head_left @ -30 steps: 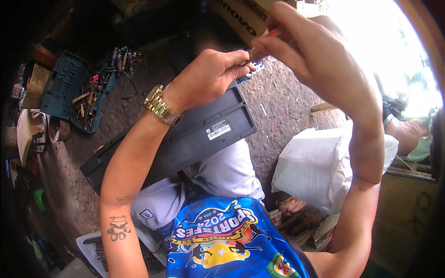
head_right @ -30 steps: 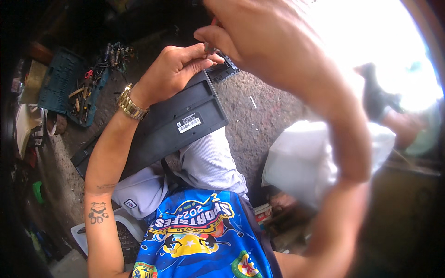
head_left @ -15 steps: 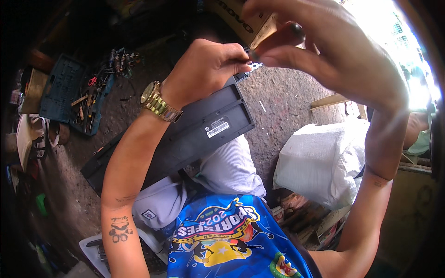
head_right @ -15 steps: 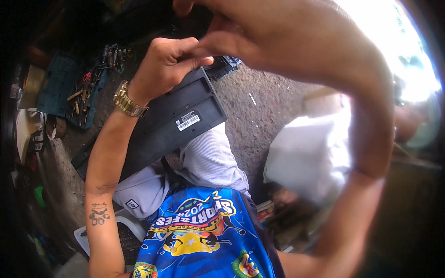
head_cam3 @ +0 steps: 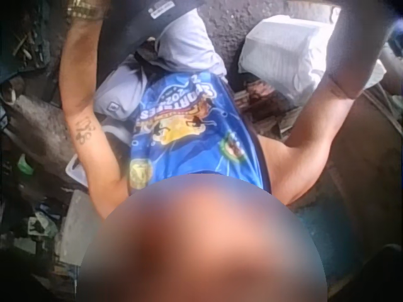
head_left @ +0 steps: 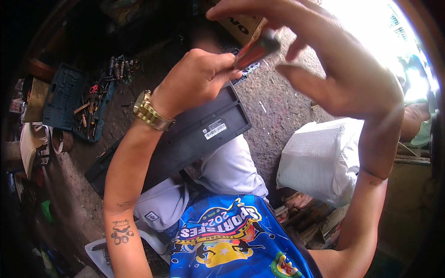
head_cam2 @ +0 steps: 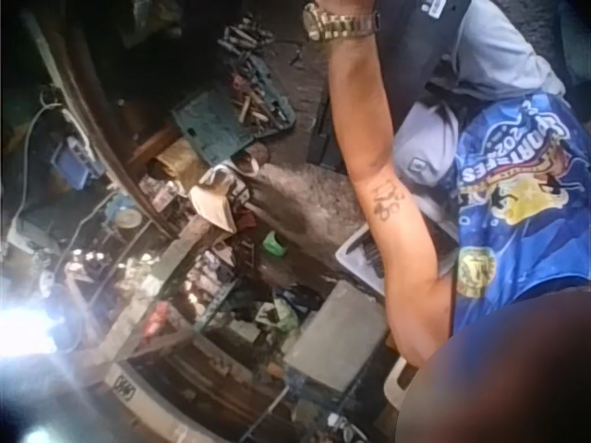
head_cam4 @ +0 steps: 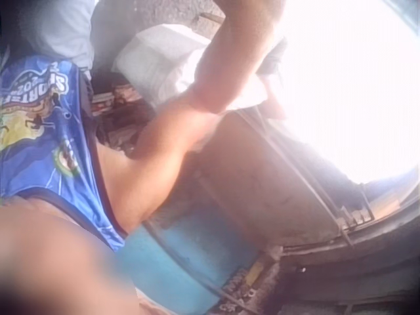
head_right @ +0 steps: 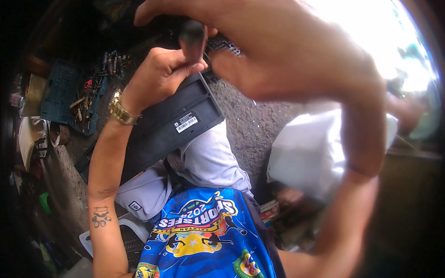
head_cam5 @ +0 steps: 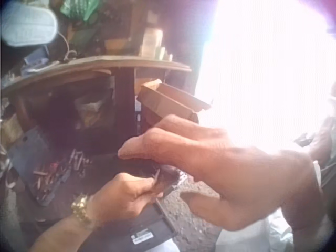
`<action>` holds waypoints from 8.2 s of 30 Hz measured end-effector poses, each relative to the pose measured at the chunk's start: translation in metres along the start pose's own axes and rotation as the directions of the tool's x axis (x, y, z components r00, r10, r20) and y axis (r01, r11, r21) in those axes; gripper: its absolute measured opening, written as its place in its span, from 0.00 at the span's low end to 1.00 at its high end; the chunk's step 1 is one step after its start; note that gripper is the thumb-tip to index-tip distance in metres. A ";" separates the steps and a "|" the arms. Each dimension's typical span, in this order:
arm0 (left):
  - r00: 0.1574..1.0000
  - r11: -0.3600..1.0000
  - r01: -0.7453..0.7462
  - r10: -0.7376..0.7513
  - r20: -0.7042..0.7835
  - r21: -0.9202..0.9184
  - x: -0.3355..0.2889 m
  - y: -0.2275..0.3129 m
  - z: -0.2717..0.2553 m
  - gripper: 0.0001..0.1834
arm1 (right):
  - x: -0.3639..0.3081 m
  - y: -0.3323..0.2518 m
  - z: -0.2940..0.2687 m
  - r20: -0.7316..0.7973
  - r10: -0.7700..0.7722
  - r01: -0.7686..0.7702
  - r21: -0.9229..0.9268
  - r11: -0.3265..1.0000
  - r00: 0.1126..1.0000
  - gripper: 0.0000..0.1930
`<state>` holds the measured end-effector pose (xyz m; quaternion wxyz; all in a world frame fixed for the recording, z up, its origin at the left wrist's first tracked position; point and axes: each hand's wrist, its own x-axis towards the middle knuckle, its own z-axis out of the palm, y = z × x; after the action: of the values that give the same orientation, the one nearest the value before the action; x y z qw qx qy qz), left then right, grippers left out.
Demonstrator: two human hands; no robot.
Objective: The person disassembles a keyboard by removing screws from the back cover, separates the cover from the main body, and removes a rubber membrane. They then reassemble the keyboard by placing the membrane back and securing the cover with screws.
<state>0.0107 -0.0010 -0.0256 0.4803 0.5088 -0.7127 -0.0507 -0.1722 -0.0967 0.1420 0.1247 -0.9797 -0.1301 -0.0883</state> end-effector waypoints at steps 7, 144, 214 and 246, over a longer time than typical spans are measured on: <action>0.997 0.983 -0.066 0.060 -0.039 -0.172 0.007 0.024 -0.004 0.07 | -0.028 -0.018 0.029 -0.365 0.237 -0.211 0.110 0.971 0.900 0.22; 0.962 0.824 0.183 -0.264 0.077 0.536 -0.071 0.072 -0.097 0.37 | -0.175 -0.089 0.240 -0.096 0.879 -0.829 0.298 0.474 0.468 0.13; 0.756 0.859 0.494 -0.499 0.423 0.131 -0.324 0.189 0.057 0.29 | -0.158 0.150 0.267 0.115 0.989 0.041 0.993 -0.112 -0.091 0.27; 0.182 0.105 0.775 -0.981 0.062 -0.623 -0.373 0.274 0.033 0.15 | 0.042 -0.107 0.238 0.689 0.144 -0.432 0.266 0.862 0.710 0.19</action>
<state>-0.1912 0.4049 -0.1249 0.5876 0.6798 -0.0970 -0.4280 -0.1282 0.0765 -0.0526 0.2861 -0.9078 -0.0222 0.3059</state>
